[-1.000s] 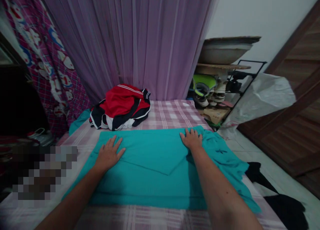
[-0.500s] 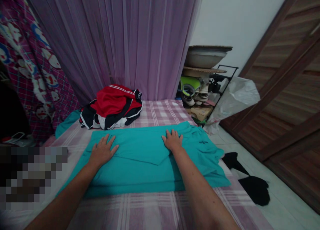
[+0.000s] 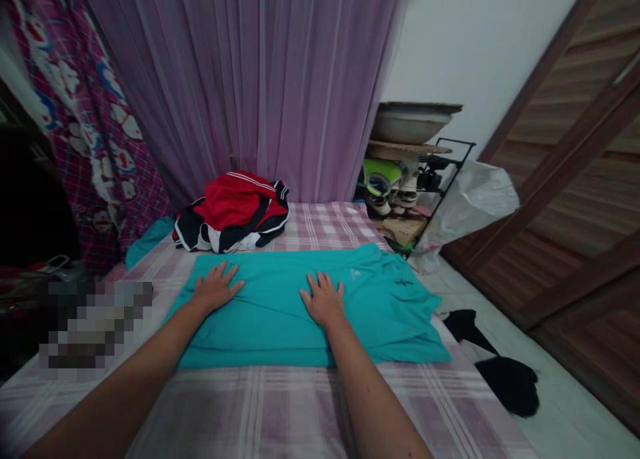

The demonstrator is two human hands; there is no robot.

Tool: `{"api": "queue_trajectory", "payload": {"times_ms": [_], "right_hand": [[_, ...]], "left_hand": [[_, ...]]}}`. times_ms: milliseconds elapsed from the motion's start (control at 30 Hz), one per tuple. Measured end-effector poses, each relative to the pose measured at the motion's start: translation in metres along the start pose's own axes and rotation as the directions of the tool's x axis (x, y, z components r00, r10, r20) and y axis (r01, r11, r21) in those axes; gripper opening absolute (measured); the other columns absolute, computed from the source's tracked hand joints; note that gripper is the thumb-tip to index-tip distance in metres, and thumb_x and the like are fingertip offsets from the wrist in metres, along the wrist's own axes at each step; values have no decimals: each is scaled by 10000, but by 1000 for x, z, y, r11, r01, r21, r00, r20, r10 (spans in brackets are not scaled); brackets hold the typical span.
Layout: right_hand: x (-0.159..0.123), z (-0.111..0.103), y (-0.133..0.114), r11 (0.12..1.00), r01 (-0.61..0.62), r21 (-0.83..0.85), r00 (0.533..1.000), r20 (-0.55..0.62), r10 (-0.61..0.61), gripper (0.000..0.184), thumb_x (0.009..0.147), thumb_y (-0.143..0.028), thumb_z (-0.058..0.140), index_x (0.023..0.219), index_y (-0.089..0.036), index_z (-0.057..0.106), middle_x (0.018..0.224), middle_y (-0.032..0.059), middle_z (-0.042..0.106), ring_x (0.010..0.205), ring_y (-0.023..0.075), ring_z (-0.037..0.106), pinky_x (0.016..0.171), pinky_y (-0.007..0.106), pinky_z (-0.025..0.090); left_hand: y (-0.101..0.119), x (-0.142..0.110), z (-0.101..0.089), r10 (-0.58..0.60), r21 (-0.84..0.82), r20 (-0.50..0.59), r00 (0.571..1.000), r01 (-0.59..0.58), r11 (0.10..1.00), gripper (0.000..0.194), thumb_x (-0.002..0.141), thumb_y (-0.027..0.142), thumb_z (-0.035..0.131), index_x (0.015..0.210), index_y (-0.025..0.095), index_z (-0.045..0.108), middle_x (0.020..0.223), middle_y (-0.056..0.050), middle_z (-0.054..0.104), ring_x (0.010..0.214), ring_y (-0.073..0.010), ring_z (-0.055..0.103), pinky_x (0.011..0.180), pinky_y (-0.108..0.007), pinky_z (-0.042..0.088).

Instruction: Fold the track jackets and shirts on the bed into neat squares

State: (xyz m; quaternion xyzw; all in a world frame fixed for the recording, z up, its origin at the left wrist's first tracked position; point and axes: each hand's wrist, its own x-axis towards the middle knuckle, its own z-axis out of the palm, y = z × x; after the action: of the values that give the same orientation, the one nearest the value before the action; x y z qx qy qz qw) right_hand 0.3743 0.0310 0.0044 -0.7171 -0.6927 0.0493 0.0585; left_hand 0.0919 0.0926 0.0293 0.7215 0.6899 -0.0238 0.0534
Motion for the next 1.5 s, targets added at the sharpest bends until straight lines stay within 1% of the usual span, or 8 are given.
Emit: {"api": "queue_trajectory", "payload": {"times_ms": [100, 233, 433, 600, 700, 933, 1233, 1500], "right_hand": [[0, -2, -2, 1000, -2, -19, 1000, -1, 2, 593, 1002, -542, 286, 1530, -284, 360, 1614, 96, 303, 1481, 287, 247, 1152, 607, 175], [-2, -3, -4, 1000, -10, -28, 1000, 4, 10, 595, 1002, -535, 288, 1534, -276, 353, 1617, 92, 296, 1484, 283, 243, 1153, 602, 179], [-3, -5, -5, 999, -20, -27, 1000, 22, 21, 595, 1005, -530, 283, 1540, -278, 337, 1621, 86, 284, 1487, 273, 236, 1155, 592, 176], [-3, -5, -5, 999, -17, -29, 1000, 6, 17, 591, 1003, -532, 290, 1531, -275, 359, 1617, 83, 296, 1482, 273, 249, 1153, 590, 183], [-3, -3, -4, 999, -16, -34, 1000, 2, 16, 585, 1005, -530, 285, 1528, -281, 364, 1613, 84, 306, 1481, 271, 251, 1153, 585, 184], [-2, 0, -4, 999, -11, -44, 1000, -7, 11, 586, 1005, -527, 301, 1526, -266, 371, 1609, 94, 315, 1475, 283, 263, 1148, 594, 194], [-1, 2, -3, 999, -9, -41, 1000, -14, 8, 587, 1004, -530, 288, 1526, -273, 368, 1605, 93, 323, 1473, 271, 263, 1147, 589, 192], [-1, 4, -3, 997, -15, -70, 1000, -17, 14, 581, 1004, -521, 284, 1528, -280, 363, 1607, 87, 322, 1474, 272, 264, 1142, 591, 208]], "left_hand": [[19, -7, -6, 10, 18, -45, 999, -9, 1000, 679, 959, 574, 286, 1518, 201, 383, 1634, -124, 241, 1504, -351, 194, 1180, -619, 167], [58, -23, 7, 206, -2, -154, 966, -209, 978, 680, 977, 564, 244, 1518, 176, 382, 1619, -116, 287, 1506, -309, 211, 1213, -552, 136], [79, -29, 27, 273, -79, -20, 962, -274, 959, 708, 966, 624, 223, 1541, 224, 331, 1629, -91, 260, 1512, -301, 191, 1207, -569, 143], [48, -25, 15, 299, -52, -149, 943, -309, 950, 687, 973, 595, 250, 1524, 203, 371, 1612, -99, 316, 1502, -305, 226, 1210, -522, 163], [11, -18, 8, 158, -12, -319, 934, -171, 985, 692, 972, 557, 287, 1531, 154, 350, 1620, -132, 283, 1504, -332, 202, 1204, -548, 155], [-34, -3, 20, 22, -37, -35, 999, -24, 999, 726, 952, 586, 271, 1567, 201, 248, 1622, -130, 266, 1485, -323, 270, 1161, -605, 216], [-66, -21, 23, -36, -101, -235, 971, 13, 995, 607, 994, 486, 246, 1495, 185, 412, 1587, -112, 367, 1468, -276, 316, 1180, -505, 236], [-107, -39, 50, -113, -153, -221, 969, 80, 985, 570, 987, 386, 282, 1519, 197, 364, 1547, -92, 438, 1437, -264, 375, 1155, -490, 294]]}}
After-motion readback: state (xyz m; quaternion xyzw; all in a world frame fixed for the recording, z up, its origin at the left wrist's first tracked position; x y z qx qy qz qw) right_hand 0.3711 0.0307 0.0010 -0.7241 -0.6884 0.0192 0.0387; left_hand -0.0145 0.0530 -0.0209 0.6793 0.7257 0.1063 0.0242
